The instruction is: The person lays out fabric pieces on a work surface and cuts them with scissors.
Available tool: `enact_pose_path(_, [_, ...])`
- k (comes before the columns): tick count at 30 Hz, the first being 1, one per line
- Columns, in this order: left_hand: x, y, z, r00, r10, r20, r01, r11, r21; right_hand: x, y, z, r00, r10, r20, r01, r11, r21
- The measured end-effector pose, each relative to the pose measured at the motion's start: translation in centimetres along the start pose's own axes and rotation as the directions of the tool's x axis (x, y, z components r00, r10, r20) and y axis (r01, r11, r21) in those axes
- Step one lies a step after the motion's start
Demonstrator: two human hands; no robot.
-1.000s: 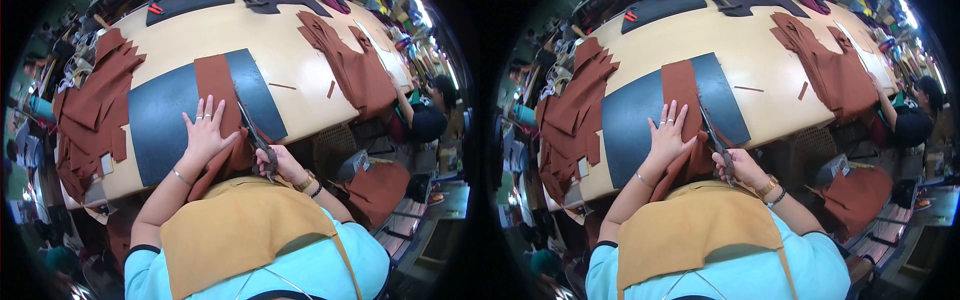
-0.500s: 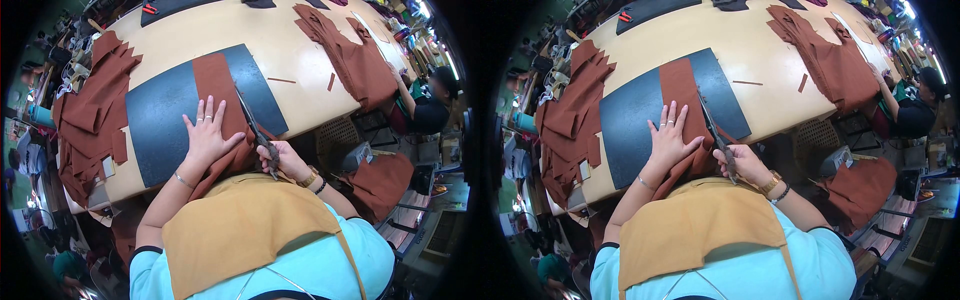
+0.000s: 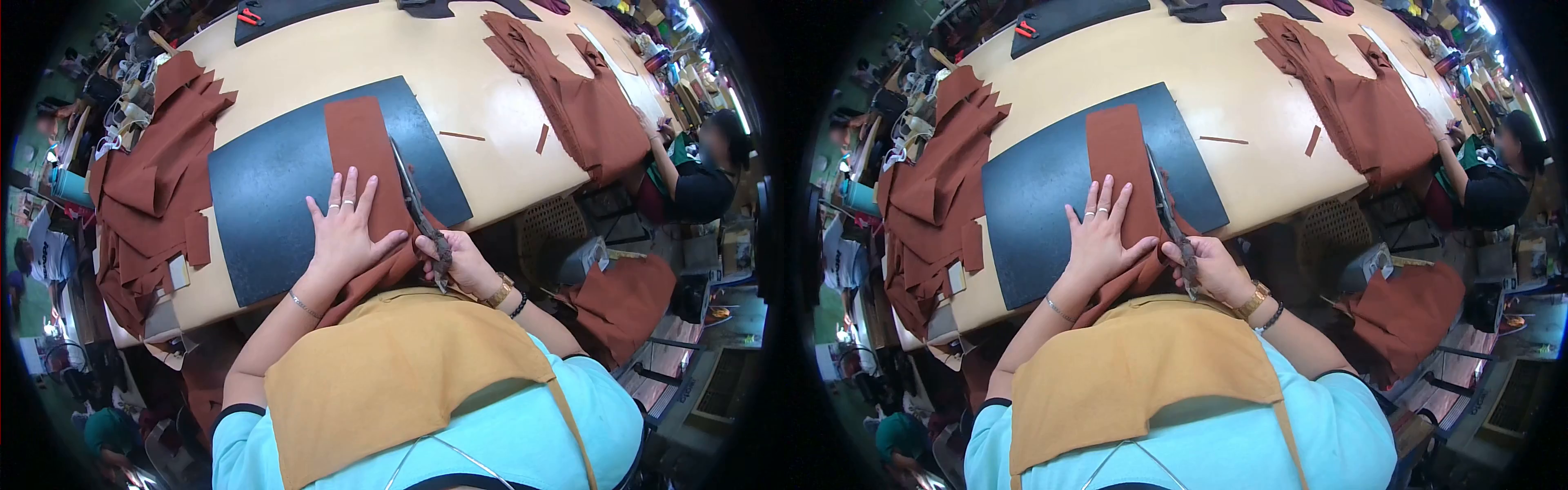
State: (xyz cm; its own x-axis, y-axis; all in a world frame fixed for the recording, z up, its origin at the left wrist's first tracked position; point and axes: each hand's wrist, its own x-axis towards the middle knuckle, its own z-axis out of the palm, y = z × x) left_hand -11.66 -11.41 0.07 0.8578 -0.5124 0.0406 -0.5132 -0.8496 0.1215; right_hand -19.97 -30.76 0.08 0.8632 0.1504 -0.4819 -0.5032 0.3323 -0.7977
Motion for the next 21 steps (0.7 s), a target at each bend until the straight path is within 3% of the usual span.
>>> enact_pose_path(4, [0.8, -0.1, -1.0, 0.996, -0.027, 0.083, 0.028, 0.999, -0.017, 0.1, 0.7, -0.6, 0.997, -0.002, -0.082, 0.013, 0.991, 0.135])
enact_pose_path(8, [5.4, -0.1, -1.3, 0.988, -0.12, 0.1, 0.127, 0.99, -0.063, 0.3, 0.4, -1.1, 0.997, -0.019, -0.072, 0.028, 0.992, 0.122])
enact_pose_path(11, [8.4, 0.3, 2.4, 0.976, -0.178, -0.128, 0.155, 0.973, -0.169, 0.1, 0.1, -1.2, 0.998, -0.015, -0.055, 0.022, 0.992, 0.128])
enact_pose_path(15, [8.7, -0.6, 2.8, 0.99, -0.084, -0.114, 0.07, 0.99, -0.122, -1.0, -0.4, -3.2, 0.999, -0.025, -0.027, 0.027, 0.995, 0.1])
enact_pose_path(19, [6.5, -3.8, 1.3, 0.985, 0.175, -0.006, -0.173, 0.967, -0.185, -2.7, -2.1, -6.2, 0.993, 0.081, 0.081, -0.084, 0.996, 0.033])
enact_pose_path(21, [5.0, -5.1, 0.0, 0.953, 0.302, 0.03, -0.289, 0.931, -0.221, -3.4, -3.2, -7.8, 0.98, 0.111, 0.165, -0.096, 0.991, -0.093])
